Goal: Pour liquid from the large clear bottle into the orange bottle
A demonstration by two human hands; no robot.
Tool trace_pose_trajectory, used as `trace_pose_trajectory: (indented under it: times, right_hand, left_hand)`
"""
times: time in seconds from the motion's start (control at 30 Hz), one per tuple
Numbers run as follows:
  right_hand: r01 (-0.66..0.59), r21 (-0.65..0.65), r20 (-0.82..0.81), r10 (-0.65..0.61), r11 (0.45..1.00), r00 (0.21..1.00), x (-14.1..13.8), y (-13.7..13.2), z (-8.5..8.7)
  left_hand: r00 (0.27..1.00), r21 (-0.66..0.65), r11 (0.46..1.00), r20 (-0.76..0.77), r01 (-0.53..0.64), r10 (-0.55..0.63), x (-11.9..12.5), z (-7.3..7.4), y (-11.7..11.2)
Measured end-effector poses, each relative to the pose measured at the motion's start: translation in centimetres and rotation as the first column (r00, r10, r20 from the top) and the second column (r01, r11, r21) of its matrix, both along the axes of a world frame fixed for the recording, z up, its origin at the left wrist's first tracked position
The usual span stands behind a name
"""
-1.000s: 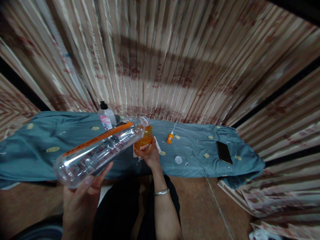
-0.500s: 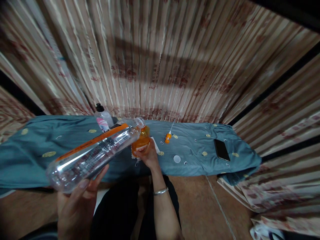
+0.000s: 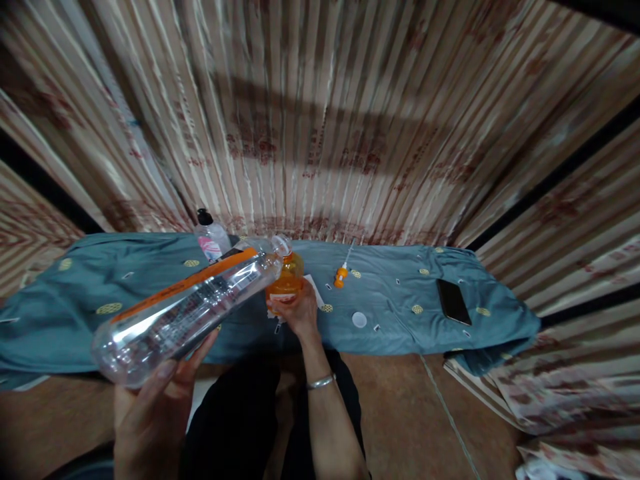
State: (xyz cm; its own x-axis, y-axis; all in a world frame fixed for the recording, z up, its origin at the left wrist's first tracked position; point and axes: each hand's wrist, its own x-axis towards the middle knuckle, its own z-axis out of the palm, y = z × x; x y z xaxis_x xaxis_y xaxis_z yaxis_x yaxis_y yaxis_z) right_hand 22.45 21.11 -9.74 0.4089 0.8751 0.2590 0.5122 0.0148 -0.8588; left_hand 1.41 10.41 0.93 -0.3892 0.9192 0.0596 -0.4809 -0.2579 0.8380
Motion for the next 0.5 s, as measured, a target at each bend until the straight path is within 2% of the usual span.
trace_pose_trajectory:
  times: [0.1, 0.27, 0.5]
  right_hand:
    - [0.038, -0.043, -0.035, -0.04, 0.998, 0.999, -0.1, 0.1, 0.0]
    - [0.004, -0.049, -0.144, -0.011, 0.999, 0.99, -0.4, -0.1, 0.7]
    - [-0.029, -0.039, -0.153, 0.023, 0.999, 0.988, -0.6, -0.1, 1.2]
  left_hand:
    - [1.0, 0.012, 1.0, -0.004, 0.006, -0.006, 0.0, 0.1, 0.0]
    - [1.0, 0.009, 1.0, 0.0, -0.003, 0.003, 0.0, 0.0, -0.1]
    - [1.0, -0.018, 1.0, 0.006, 0.002, -0.002, -0.1, 0.0, 0.1]
